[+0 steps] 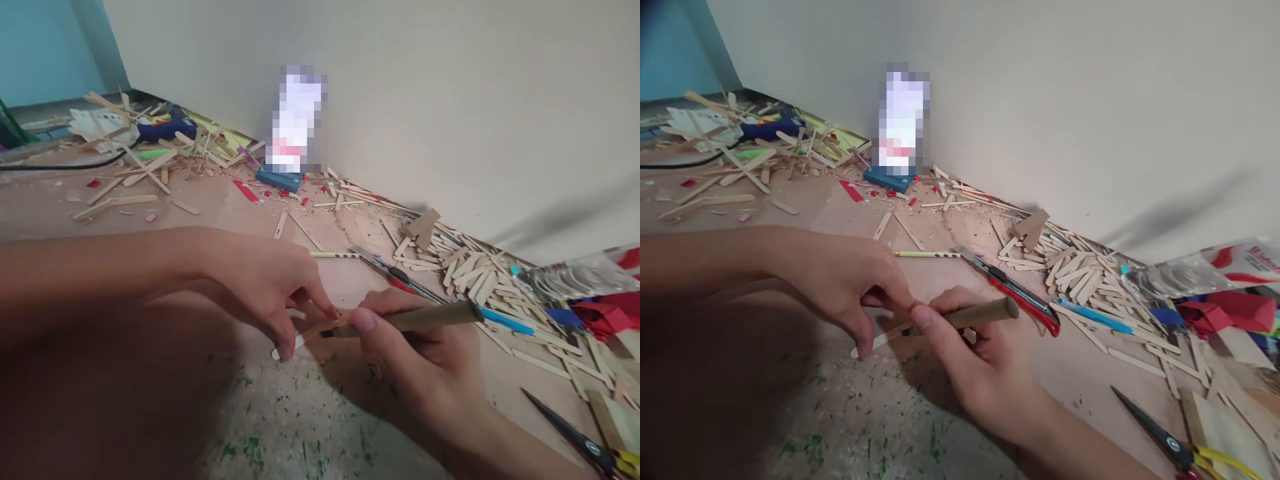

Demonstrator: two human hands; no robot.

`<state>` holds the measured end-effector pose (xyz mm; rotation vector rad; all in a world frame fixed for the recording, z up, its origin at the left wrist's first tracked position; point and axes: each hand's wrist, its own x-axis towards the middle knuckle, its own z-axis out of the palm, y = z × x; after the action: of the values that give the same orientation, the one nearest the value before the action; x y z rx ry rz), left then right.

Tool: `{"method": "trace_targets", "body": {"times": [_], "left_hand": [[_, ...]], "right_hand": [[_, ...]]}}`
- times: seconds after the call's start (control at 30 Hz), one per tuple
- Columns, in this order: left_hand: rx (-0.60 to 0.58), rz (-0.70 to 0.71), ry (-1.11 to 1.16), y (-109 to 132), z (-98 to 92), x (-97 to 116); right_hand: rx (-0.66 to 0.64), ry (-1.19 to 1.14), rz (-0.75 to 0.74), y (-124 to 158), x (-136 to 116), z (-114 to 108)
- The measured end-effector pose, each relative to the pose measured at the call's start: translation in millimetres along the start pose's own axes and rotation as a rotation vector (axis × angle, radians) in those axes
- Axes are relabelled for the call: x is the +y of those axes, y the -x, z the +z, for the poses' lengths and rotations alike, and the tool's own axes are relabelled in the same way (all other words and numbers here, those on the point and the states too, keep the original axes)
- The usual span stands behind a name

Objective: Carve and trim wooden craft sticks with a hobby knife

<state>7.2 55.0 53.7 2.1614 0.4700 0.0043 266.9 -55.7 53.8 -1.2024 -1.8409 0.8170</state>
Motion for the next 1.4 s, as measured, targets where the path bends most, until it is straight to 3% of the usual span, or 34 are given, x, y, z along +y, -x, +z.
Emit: {"method": "trace_targets", "body": {"times": [0.3,0.73,0.93,1.27,1.4], "left_hand": [[0.049,0.048,0.009,-0.9,2.8,-0.6],[0.04,0.004,-0.063,-6.1,-0.1,4.5],[0.029,-0.024,-0.106,-6.3,0.3,10.2],[0.038,-0.05,-0.137,-8.7,-1.1,10.5],[0.012,-0.062,-0.197,-9.0,-0.6,14.6]], "right_hand": [[0.054,0.051,0.086,2.9,5.3,4.7],[0.071,0.097,0.044,0.2,10.0,6.1],[0.074,0.114,-0.123,5.5,15.0,4.1],[-0.035,0.258,-0.219,12.5,5.9,-0.1],[-0.021,0.274,-0.235,14.9,1.9,0.3]]}}
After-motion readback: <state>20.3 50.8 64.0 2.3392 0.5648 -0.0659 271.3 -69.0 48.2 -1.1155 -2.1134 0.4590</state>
